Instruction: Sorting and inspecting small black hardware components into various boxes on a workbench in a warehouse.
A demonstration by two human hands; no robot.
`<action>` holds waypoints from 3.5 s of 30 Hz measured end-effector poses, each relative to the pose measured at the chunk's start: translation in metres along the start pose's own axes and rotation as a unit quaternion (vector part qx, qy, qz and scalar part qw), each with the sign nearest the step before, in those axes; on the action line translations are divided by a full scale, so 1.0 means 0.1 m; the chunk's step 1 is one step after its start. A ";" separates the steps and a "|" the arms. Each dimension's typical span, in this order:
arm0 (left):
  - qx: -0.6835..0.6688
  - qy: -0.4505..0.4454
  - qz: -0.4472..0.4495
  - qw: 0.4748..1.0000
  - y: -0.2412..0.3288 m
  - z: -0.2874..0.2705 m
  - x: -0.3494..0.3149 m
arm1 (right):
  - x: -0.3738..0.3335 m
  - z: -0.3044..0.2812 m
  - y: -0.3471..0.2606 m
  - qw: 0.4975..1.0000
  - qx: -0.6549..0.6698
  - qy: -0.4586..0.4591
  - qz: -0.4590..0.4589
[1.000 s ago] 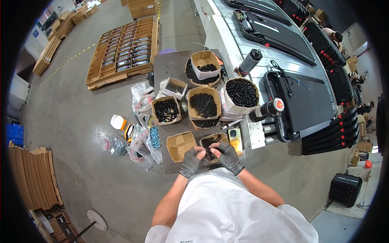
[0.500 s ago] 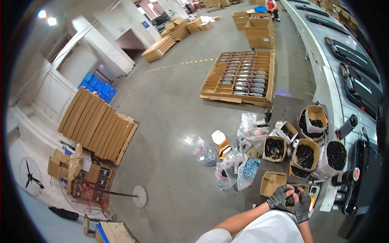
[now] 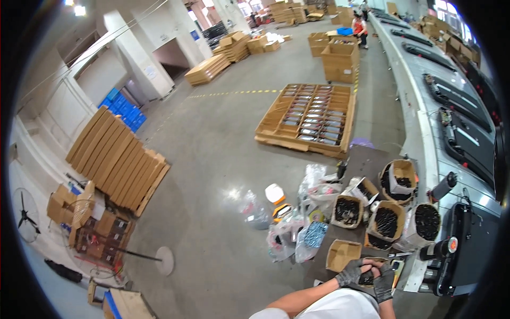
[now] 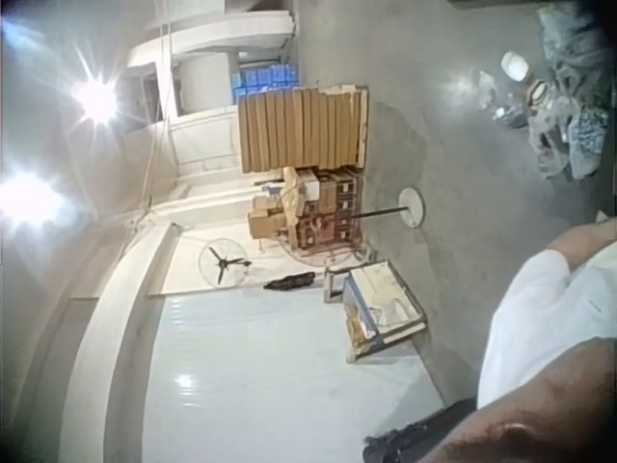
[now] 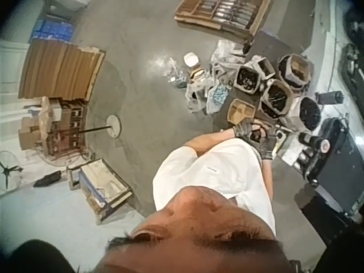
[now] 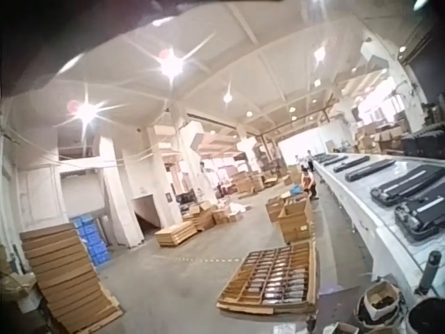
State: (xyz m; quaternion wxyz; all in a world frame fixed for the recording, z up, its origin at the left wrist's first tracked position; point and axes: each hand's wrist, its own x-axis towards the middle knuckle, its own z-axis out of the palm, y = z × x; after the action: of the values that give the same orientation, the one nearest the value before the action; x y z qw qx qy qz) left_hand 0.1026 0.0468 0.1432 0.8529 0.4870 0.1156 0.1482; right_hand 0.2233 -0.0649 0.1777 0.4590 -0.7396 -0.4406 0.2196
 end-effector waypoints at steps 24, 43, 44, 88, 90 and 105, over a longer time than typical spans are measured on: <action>0.064 0.131 -0.068 0.987 -0.34 -0.11 -0.02 | 0.07 -0.09 0.04 0.999 -0.012 -0.018 0.026; 0.038 0.254 -0.130 0.958 -0.17 -0.27 -0.41 | 1.46 -0.39 0.34 0.996 -0.090 0.010 -0.020; 0.072 0.274 -0.139 0.949 -0.06 -0.25 -0.43 | 1.57 -0.33 0.39 0.997 -0.072 -0.001 -0.016; 0.758 -0.014 -0.187 0.625 0.20 -2.00 1.48 | 0.51 -0.44 -0.01 0.995 -0.097 0.022 0.005; 0.768 -0.001 -0.185 0.614 0.09 -2.03 1.52 | 0.20 -0.39 0.15 0.996 -0.073 0.034 0.039; 0.838 -0.046 -0.092 0.536 0.02 -2.12 1.55 | 0.08 -0.44 0.32 0.995 -0.038 0.020 0.085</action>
State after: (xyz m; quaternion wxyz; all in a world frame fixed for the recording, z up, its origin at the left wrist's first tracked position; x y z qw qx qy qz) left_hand 0.1743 0.2733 0.0313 0.0681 0.9718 0.1920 -0.1184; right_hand 0.2740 -0.0854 0.1721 0.4187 -0.7956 -0.3751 0.2260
